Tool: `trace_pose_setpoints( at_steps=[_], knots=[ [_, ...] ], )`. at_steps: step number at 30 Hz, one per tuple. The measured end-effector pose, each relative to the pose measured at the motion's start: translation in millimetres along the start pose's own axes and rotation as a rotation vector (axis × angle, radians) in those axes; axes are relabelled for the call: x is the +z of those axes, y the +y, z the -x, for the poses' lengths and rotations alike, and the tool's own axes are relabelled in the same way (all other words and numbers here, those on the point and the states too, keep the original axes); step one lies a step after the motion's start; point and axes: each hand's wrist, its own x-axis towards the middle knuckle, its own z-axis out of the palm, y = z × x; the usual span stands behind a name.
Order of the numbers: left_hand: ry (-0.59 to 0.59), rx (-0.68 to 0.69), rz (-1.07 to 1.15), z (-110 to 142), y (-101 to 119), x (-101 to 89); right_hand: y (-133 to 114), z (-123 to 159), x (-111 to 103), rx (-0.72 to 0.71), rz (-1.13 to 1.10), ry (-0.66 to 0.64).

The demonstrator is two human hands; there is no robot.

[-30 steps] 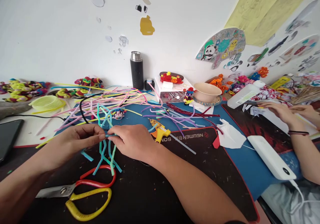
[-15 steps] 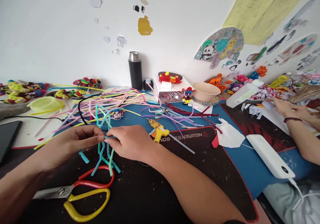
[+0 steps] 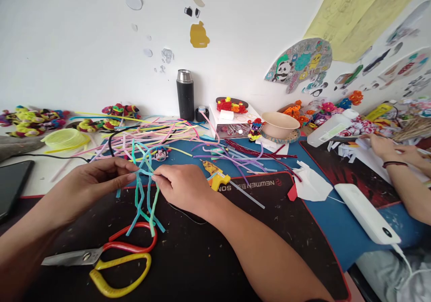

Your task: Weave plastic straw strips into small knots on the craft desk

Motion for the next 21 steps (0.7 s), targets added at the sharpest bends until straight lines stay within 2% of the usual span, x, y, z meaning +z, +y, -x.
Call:
trace_pose_setpoints(
  at_steps=[7,10,13,15,21],
  knots=[
    [-0.001,0.093,-0.152,1.5,-12.1,-1.0,3.4,-1.2,-1.4,-0.016,0.004,0.001],
    [-0.142,0.129,-0.236,1.3,-14.2,-7.6,4.1,-1.3,-1.2,-0.051,0.006,-0.034],
    [-0.277,0.106,-0.286,0.1,-10.1,-15.0,2.2,-1.7,-1.1,-0.083,0.044,-0.107],
    [-0.230,0.062,-0.288,-0.8,-4.9,-18.4,1.3,-2.3,-2.1,-0.074,0.052,-0.116],
    [0.076,0.003,-0.242,-2.1,0.7,-19.9,4.5,-3.1,-4.5,-0.013,-0.012,-0.035]
  ],
)
